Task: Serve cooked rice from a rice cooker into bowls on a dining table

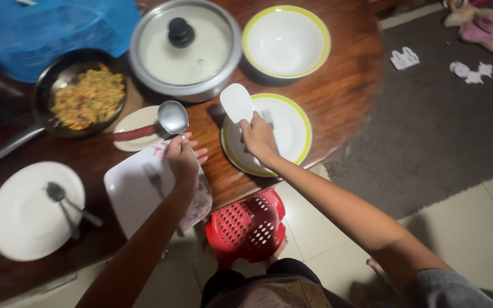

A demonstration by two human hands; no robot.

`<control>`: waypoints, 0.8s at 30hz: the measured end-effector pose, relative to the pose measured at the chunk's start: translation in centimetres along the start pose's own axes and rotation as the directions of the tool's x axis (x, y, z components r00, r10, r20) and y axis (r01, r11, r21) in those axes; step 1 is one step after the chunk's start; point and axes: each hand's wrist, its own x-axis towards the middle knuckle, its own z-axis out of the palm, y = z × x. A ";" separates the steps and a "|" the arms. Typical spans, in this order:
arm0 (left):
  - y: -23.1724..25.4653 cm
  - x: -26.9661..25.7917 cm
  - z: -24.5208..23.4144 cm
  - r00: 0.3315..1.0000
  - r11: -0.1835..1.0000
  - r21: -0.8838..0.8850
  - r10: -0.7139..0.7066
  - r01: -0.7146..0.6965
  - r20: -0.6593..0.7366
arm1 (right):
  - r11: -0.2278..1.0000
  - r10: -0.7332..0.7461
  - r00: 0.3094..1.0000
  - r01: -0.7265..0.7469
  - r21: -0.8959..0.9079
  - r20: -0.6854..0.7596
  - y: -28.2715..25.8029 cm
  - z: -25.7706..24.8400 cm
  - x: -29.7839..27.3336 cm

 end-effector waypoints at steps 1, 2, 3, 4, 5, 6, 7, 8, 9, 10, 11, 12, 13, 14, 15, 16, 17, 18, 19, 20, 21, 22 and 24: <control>0.0 0.3 -1.0 1.000 1.000 -0.006 0.001 -0.001 -0.013 | 1.000 -0.009 1.000 0.009 -0.003 0.011 -0.3 1.1 -0.1; 0.0 0.5 -2.0 0.999 1.000 0.006 0.007 -0.007 -0.050 | 0.999 0.003 0.999 -0.005 0.043 0.051 -0.6 2.3 -0.3; -0.1 0.7 -3.1 0.996 1.000 0.018 0.013 -0.011 -0.086 | 0.996 0.014 0.996 -0.022 0.087 0.091 -0.8 3.4 -0.4; -0.6 1.0 -4.3 0.995 1.000 0.013 0.013 -0.012 -0.103 | 0.996 0.004 0.994 -0.013 0.085 0.106 -1.5 4.4 -0.9; -1.0 1.4 -5.5 0.992 0.999 0.028 0.024 -0.021 -0.121 | 0.995 0.029 0.991 -0.042 0.094 0.134 -2.3 5.3 -1.4; -1.4 1.9 -6.6 0.990 0.999 0.044 0.035 -0.029 -0.136 | 0.992 0.055 0.986 -0.072 0.101 0.160 -3.0 6.2 -1.8; -1.2 1.7 -7.9 0.988 0.999 0.039 0.035 -0.029 -0.151 | 0.993 0.047 0.984 -0.064 0.098 0.172 -2.8 7.7 -1.6; -1.0 1.4 -8.9 0.989 0.999 0.044 0.019 -0.013 -0.146 | 0.986 0.077 0.977 -0.104 0.128 0.200 -2.4 9.0 -1.4; -0.8 1.0 -9.9 0.990 0.999 0.050 0.004 0.003 -0.142 | 0.977 0.106 0.968 -0.144 0.156 0.229 -1.9 10.2 -1.3; -1.6 1.4 -10.8 0.989 0.999 0.045 0.001 0.006 -0.149 | 0.978 0.104 0.966 -0.142 0.151 0.236 -2.5 11.2 -2.1; -2.3 1.8 -11.6 0.987 0.999 0.019 -0.031 0.035 -0.156 | 0.958 0.161 0.961 -0.208 0.199 0.227 -2.9 12.1 -2.8; -3.0 2.3 -12.3 0.985 0.998 -0.006 -0.061 0.061 -0.161 | 0.930 0.218 0.951 -0.271 0.250 0.219 -3.4 13.0 -3.5; -4.7 3.1 -13.1 0.984 0.998 -0.009 -0.062 0.061 -0.167 | 0.931 0.215 0.951 -0.269 0.247 0.223 -3.1 13.9 -3.5; -6.4 3.8 -13.7 0.986 0.997 0.009 -0.076 0.078 -0.147 | 0.945 0.211 0.954 -0.255 0.207 0.212 -2.7 14.7 -3.6; -8.1 4.6 -14.2 0.988 0.995 0.026 -0.091 0.095 -0.127 | 0.956 0.206 0.958 -0.240 0.166 0.201 -2.3 15.5 -3.7; -9.5 5.3 -14.6 0.987 0.995 0.026 -0.096 0.100 -0.125 | 0.956 0.210 0.957 -0.244 0.163 0.201 -2.5 16.0 -4.1; -11.0 6.1 -14.9 0.989 0.995 0.045 -0.082 0.088 -0.120 | 0.953 0.215 0.956 -0.250 0.168 0.202 -2.7 16.6 -4.5; -12.4 6.8 -15.2 0.991 0.995 0.062 -0.069 0.077 -0.117 | 0.951 0.218 0.954 -0.255 0.173 0.205 -3.0 17.1 -4.9; -12.8 6.9 -15.3 0.990 0.995 0.060 -0.073 0.081 -0.118 | 0.952 0.221 0.953 -0.257 0.169 0.207 -3.1 17.4 -5.0; -13.3 7.0 -15.5 0.991 0.987 0.142 -0.063 0.079 -0.114 | 0.957 0.219 0.953 -0.252 0.147 0.209 -3.2 17.8 -5.2; -13.7 7.1 -15.7 0.993 0.972 0.223 -0.054 0.077 -0.109 | 0.961 0.216 0.953 -0.246 0.126 0.211 -3.3 18.2 -5.3; -13.3 6.8 -15.9 0.992 0.970 0.227 -0.060 0.084 -0.110 | 0.959 0.223 0.951 -0.253 0.126 0.214 -3.6 18.2 -5.7; -12.5 6.1 -16.1 0.995 0.989 0.126 -0.075 0.082 -0.061 | 0.957 0.210 0.948 -0.250 0.147 0.240 -4.1 18.1 -6.4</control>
